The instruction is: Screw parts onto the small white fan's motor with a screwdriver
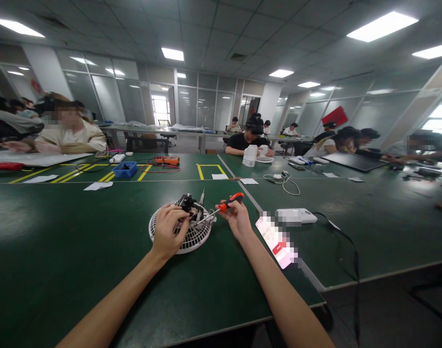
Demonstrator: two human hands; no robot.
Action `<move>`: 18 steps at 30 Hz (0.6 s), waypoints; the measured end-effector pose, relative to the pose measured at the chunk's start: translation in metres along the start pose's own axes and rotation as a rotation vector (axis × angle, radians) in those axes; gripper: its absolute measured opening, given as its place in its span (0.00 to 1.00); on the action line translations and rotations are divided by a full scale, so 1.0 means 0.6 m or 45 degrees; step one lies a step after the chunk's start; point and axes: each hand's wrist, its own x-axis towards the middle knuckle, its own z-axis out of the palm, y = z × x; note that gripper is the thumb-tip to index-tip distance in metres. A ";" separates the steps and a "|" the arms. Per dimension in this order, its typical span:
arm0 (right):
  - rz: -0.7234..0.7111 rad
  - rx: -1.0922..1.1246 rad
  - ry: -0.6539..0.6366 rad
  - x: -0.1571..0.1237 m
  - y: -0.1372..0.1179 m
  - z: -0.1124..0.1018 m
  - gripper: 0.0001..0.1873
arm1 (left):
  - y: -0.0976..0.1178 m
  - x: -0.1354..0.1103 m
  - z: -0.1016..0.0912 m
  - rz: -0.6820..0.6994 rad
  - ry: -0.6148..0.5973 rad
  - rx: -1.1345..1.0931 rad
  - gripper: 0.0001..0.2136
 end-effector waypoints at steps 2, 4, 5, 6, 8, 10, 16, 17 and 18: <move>0.022 0.061 -0.005 0.000 0.002 0.000 0.16 | 0.002 0.002 -0.002 0.011 0.003 -0.001 0.06; 0.041 0.111 -0.009 0.001 0.005 -0.001 0.15 | 0.003 0.003 -0.003 0.025 0.000 -0.003 0.06; 0.047 0.131 -0.010 0.001 0.006 -0.001 0.14 | 0.003 0.003 -0.003 0.028 0.000 -0.003 0.07; 0.049 0.149 -0.009 0.001 0.006 -0.001 0.13 | 0.002 0.002 -0.003 0.028 -0.002 -0.002 0.07; 0.049 0.180 0.003 0.002 0.005 -0.002 0.12 | 0.002 0.002 -0.003 0.017 -0.003 0.004 0.07; 0.052 0.206 0.026 0.002 0.003 -0.003 0.12 | 0.002 0.002 -0.003 -0.001 -0.002 0.004 0.06; 0.034 0.196 0.033 0.004 0.005 -0.003 0.11 | 0.001 0.002 -0.001 -0.032 0.044 0.009 0.06; 0.029 0.190 0.032 0.004 0.006 -0.003 0.11 | 0.000 0.002 0.000 -0.027 0.052 0.011 0.07; 0.023 0.186 0.032 0.003 0.008 -0.002 0.11 | 0.000 0.001 0.001 -0.022 0.057 0.011 0.07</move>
